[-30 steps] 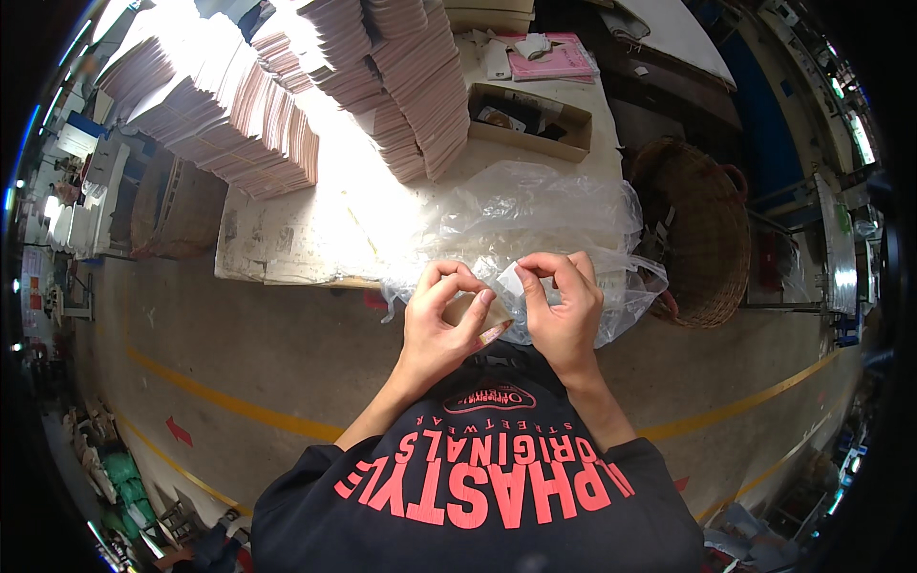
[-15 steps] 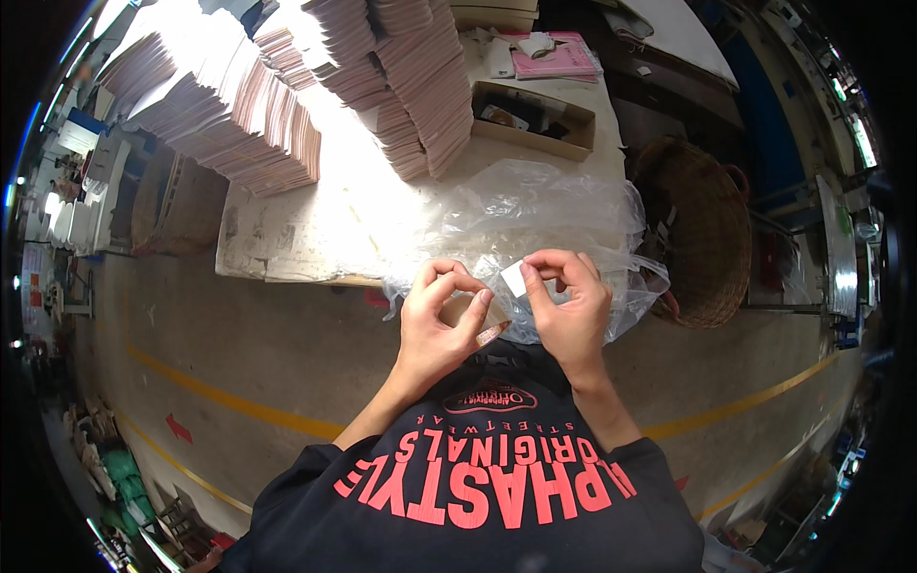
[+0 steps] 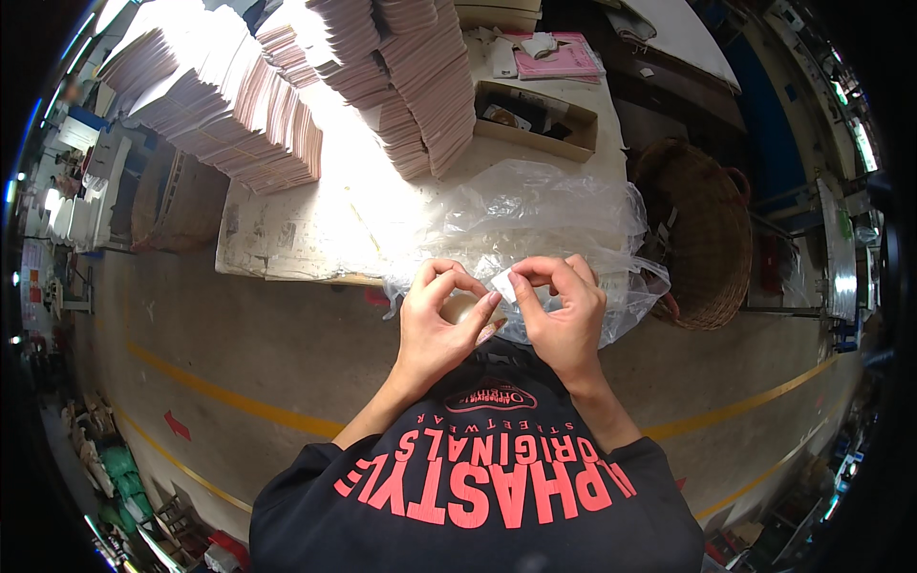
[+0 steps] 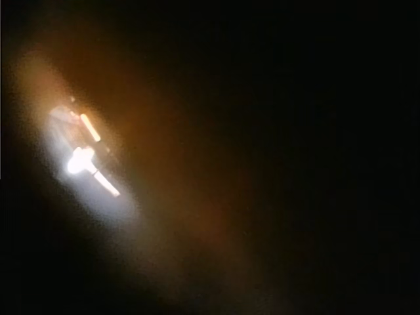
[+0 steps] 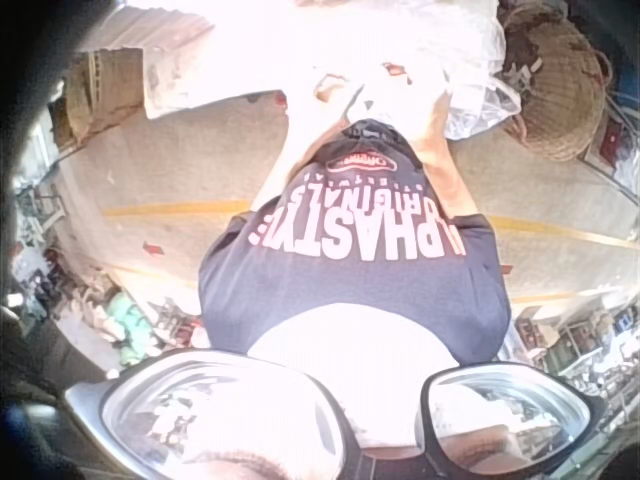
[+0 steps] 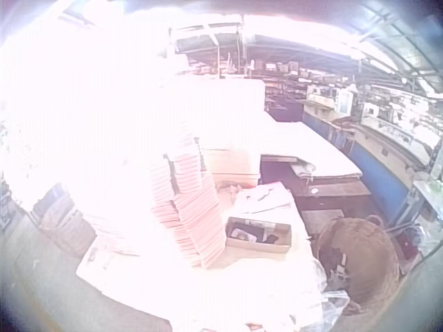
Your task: The person walks to a workbench and places a small brown object into a clear plastic bag. They then fold the bag and seal it with a piece of tape. The person handles the bag and tape by hand.
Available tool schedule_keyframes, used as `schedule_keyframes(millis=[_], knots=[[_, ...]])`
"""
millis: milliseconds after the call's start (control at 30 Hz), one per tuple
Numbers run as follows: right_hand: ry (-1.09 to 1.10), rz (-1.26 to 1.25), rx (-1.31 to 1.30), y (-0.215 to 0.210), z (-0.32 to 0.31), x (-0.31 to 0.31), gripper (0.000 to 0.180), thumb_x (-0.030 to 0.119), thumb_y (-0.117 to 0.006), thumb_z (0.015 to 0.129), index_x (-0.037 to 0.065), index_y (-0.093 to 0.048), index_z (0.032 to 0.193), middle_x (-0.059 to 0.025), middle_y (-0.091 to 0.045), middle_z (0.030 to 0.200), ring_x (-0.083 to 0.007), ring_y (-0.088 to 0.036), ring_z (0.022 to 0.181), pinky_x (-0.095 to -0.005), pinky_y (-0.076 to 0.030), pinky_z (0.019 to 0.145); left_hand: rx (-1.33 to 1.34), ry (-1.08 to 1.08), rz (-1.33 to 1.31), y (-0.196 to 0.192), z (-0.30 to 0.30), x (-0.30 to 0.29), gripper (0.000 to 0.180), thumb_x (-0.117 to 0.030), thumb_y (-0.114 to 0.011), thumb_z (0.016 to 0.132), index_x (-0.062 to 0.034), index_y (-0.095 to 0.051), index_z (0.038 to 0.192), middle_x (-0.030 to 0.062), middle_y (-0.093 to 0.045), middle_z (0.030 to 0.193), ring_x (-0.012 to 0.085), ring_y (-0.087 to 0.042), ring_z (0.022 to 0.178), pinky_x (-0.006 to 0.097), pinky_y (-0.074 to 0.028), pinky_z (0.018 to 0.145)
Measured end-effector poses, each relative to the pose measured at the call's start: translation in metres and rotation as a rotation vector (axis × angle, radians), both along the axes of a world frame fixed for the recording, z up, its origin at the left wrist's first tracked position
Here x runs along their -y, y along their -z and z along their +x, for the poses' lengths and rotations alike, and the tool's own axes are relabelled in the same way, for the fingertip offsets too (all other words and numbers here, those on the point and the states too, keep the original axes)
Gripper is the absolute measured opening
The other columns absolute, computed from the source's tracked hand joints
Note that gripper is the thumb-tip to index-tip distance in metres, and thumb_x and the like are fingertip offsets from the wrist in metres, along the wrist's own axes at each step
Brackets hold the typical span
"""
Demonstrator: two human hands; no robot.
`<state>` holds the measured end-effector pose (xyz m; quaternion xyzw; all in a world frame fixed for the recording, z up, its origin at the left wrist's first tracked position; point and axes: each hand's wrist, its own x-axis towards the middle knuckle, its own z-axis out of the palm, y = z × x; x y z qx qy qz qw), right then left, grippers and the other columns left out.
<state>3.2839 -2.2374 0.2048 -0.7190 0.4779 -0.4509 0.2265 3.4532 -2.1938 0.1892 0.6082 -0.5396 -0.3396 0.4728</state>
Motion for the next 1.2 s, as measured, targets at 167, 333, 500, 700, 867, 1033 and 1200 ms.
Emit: schedule_keyframes(millis=[167, 333, 500, 700, 867, 1033, 1200], knots=[[-0.025, -0.015, -0.044, -0.003, -0.001, 0.000, 0.013, 0.002, -0.083, 0.085, 0.009, -0.077, 0.095, -0.0025, -0.076, 0.084, -0.0162, -0.066, 0.076, -0.0317, -0.047, 0.078, 0.022, 0.000, -0.001, 0.001, 0.000, 0.002, 0.016, -0.011, -0.087, 0.084, -0.0027, -0.074, 0.090, 0.0093, -0.062, 0.103, 0.0204, -0.064, 0.097, 0.033, -0.051, 0.087], [-0.051, -0.018, -0.065, -0.003, -0.001, 0.001, 0.013, 0.004, -0.083, 0.084, 0.009, -0.077, 0.095, -0.0026, -0.077, 0.087, -0.0176, -0.066, 0.077, -0.0320, -0.047, 0.079, 0.039, -0.012, 0.005, 0.001, -0.001, 0.003, 0.017, -0.012, -0.088, 0.084, -0.0026, -0.074, 0.089, 0.0095, -0.063, 0.102, 0.0211, -0.064, 0.096, 0.032, -0.051, 0.085], [-0.073, 0.060, -0.010, -0.004, 0.001, 0.000, 0.018, 0.010, -0.084, 0.084, 0.013, -0.077, 0.100, 0.0039, -0.076, 0.085, -0.0182, -0.062, 0.080, -0.0341, -0.045, 0.085, 0.073, -0.032, 0.006, 0.003, 0.000, 0.003, 0.019, -0.013, -0.088, 0.084, -0.0020, -0.073, 0.089, 0.0101, -0.063, 0.101, 0.0219, -0.065, 0.094, 0.033, -0.052, 0.084], [-0.168, 0.194, -0.028, -0.004, -0.004, 0.002, 0.026, 0.010, -0.084, 0.084, 0.010, -0.076, 0.109, -0.0004, -0.077, 0.094, -0.0200, -0.061, 0.088, -0.0334, -0.047, 0.084, 0.100, -0.034, -0.031, 0.009, 0.003, 0.004, 0.020, -0.019, -0.088, 0.083, -0.0066, -0.075, 0.090, 0.0101, -0.066, 0.101, 0.0267, -0.069, 0.092, 0.037, -0.055, 0.080], [-0.164, 0.194, 0.006, 0.003, -0.006, 0.006, 0.029, 0.011, -0.084, 0.085, 0.009, -0.076, 0.113, -0.0040, -0.074, 0.097, -0.0196, -0.058, 0.086, -0.0322, -0.046, 0.077, 0.145, -0.034, -0.065, 0.012, 0.002, 0.005, 0.015, -0.017, -0.083, 0.086, -0.0070, -0.075, 0.093, 0.0116, -0.066, 0.102, 0.0292, -0.070, 0.091, 0.039, -0.056, 0.079], [-0.142, 0.263, 0.045, 0.008, -0.005, 0.004, 0.027, 0.011, -0.084, 0.087, 0.009, -0.075, 0.112, -0.0047, -0.071, 0.096, -0.0181, -0.056, 0.085, -0.0321, -0.047, 0.078, 0.132, 0.006, -0.075, 0.008, 0.002, 0.004, 0.009, -0.010, -0.074, 0.089, -0.0058, -0.074, 0.097, 0.0142, -0.065, 0.103, 0.0306, -0.069, 0.093, 0.039, -0.055, 0.082], [-0.131, 0.341, 0.063, 0.014, -0.004, 0.004, 0.026, 0.010, -0.084, 0.087, 0.008, -0.075, 0.112, -0.0027, -0.068, 0.093, -0.0143, -0.054, 0.083, -0.0298, -0.047, 0.077, 0.084, 0.056, -0.056, 0.005, 0.002, 0.001, 0.011, -0.004, -0.069, 0.088, -0.0025, -0.073, 0.098, 0.0159, -0.063, 0.102, 0.0301, -0.065, 0.096, 0.039, -0.053, 0.087]])
